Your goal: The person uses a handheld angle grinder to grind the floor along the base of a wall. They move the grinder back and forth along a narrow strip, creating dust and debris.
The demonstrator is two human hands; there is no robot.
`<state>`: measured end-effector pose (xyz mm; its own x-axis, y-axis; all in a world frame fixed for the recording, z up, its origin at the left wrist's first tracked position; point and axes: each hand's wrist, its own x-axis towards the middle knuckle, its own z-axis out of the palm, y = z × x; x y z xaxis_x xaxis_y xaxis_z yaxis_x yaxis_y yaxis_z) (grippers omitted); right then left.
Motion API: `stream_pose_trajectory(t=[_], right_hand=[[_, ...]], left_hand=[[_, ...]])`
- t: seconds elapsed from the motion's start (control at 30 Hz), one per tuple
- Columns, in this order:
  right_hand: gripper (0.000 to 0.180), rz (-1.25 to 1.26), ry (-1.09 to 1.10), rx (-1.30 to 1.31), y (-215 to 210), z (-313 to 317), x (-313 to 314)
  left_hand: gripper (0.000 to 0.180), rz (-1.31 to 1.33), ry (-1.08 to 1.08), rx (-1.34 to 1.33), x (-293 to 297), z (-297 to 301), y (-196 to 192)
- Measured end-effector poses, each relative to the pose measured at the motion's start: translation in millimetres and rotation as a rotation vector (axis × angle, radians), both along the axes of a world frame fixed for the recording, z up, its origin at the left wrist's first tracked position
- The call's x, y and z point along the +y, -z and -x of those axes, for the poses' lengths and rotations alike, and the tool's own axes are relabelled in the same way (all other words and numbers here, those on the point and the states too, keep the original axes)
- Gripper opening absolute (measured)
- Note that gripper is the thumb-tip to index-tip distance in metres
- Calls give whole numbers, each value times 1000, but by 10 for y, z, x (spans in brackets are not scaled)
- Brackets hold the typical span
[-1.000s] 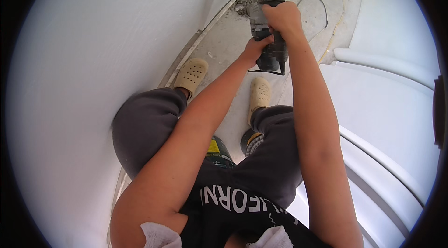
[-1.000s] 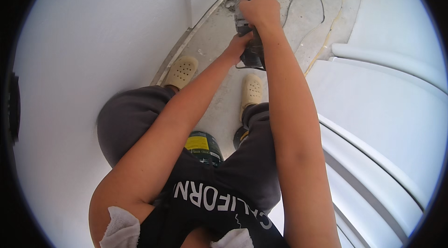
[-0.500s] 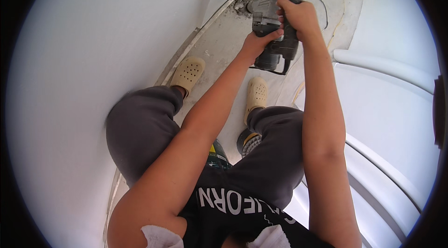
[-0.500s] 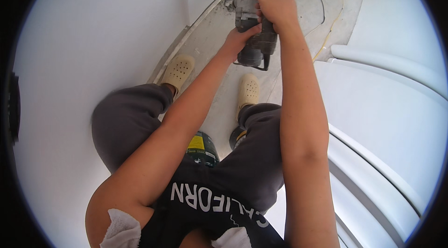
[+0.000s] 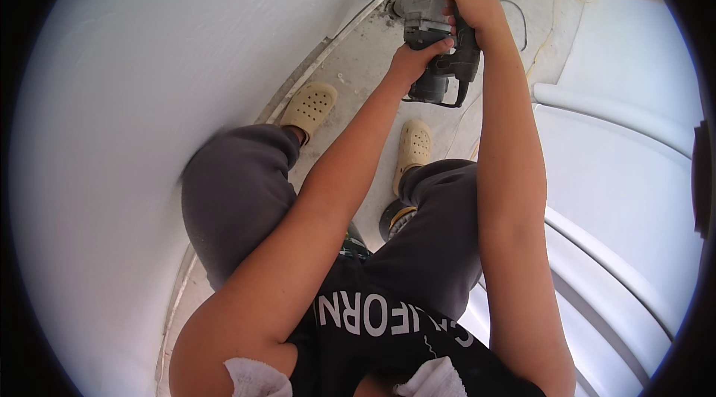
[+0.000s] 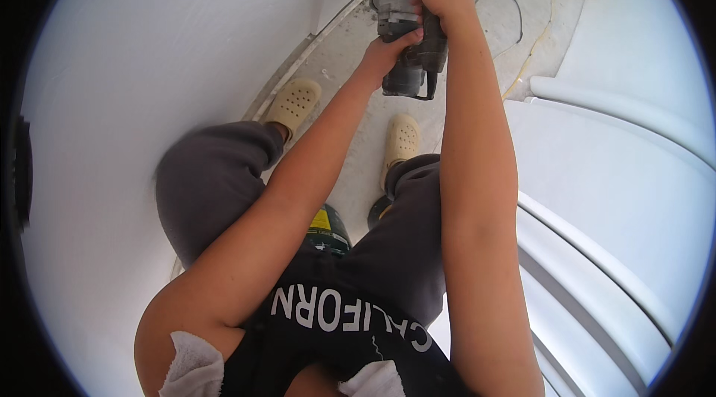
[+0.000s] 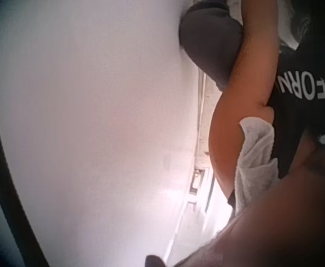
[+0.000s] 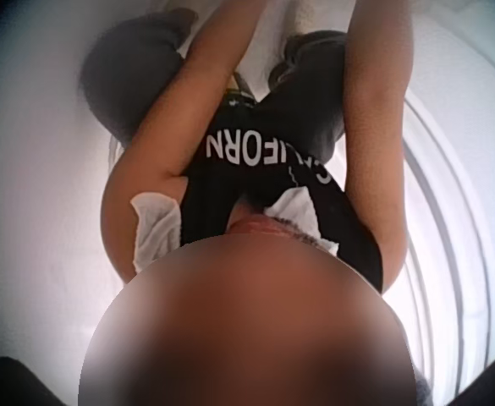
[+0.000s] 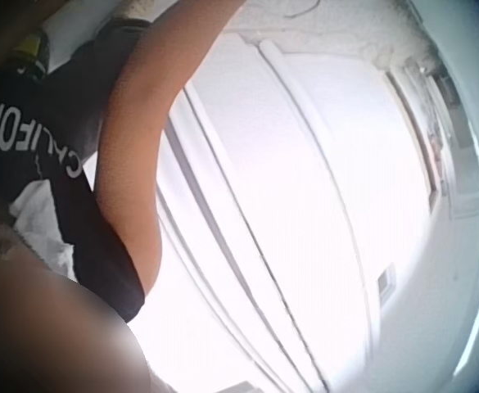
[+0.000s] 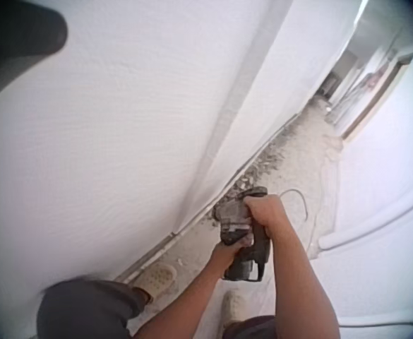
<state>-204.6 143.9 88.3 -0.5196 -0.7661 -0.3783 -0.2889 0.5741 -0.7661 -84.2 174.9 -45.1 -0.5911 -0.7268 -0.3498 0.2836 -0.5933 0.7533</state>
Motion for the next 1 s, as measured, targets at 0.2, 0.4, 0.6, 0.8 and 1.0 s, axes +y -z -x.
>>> stream_pose_trajectory(t=[0.2,0.4,0.6,0.8,1.0], right_hand=[[22,-41,50,-13,25,-11,-30],[24,5,195,-59,61,28,7],[22,-96,53,107,175,2,-54],[24,-61,-66,209,206,30,-147],[26,-67,-202,312,178,-38,-198]], left_hand=[[66,17,85,-21,-76,-54,78],[68,42,115,-103,-146,-8,167],[64,37,48,-21,-78,10,226],[66,-38,39,29,-35,0,160],[67,-43,-25,-11,4,-35,97]])
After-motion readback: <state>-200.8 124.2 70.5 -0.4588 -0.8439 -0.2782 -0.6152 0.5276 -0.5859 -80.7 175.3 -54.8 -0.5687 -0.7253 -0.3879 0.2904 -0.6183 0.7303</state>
